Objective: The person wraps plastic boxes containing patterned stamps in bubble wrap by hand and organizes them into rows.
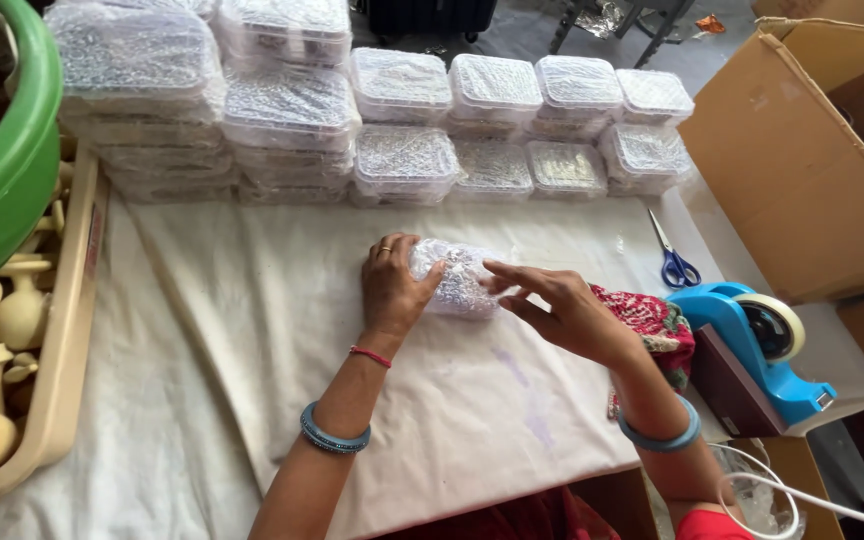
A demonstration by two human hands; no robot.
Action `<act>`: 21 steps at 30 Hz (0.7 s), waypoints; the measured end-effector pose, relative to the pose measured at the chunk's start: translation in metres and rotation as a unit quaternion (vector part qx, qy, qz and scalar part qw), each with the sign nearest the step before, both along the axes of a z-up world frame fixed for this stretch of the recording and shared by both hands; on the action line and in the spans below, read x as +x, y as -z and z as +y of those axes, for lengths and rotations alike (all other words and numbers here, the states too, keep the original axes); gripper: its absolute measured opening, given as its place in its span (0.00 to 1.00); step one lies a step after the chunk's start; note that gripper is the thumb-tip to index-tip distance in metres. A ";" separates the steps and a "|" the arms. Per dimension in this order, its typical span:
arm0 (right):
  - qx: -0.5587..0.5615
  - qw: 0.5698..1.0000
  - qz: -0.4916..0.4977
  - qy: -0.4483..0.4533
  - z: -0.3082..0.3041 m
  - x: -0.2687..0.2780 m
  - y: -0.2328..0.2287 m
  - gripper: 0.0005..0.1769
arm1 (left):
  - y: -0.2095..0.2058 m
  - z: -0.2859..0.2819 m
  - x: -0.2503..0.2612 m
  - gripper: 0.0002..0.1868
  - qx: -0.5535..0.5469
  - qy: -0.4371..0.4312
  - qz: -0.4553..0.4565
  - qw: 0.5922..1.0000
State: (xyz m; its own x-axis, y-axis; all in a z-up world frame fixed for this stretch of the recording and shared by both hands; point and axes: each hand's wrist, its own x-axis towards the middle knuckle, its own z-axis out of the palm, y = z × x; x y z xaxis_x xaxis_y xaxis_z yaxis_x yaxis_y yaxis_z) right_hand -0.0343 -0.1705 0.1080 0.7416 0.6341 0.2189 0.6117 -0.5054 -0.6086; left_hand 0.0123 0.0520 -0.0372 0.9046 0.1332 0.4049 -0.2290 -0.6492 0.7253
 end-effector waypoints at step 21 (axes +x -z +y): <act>-0.019 0.995 0.091 0.045 0.012 0.067 0.084 0.30 | 0.000 0.001 0.001 0.27 -0.004 0.002 0.010 1.000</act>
State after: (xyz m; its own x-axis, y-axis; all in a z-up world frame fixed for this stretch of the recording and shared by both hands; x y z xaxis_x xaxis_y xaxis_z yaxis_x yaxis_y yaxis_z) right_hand 0.0332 -0.1581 0.0241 0.8207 0.5689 0.0529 0.4447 -0.5778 -0.6844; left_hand 0.0136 0.0528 -0.0377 0.9127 0.1325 0.3866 -0.2177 -0.6429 0.7343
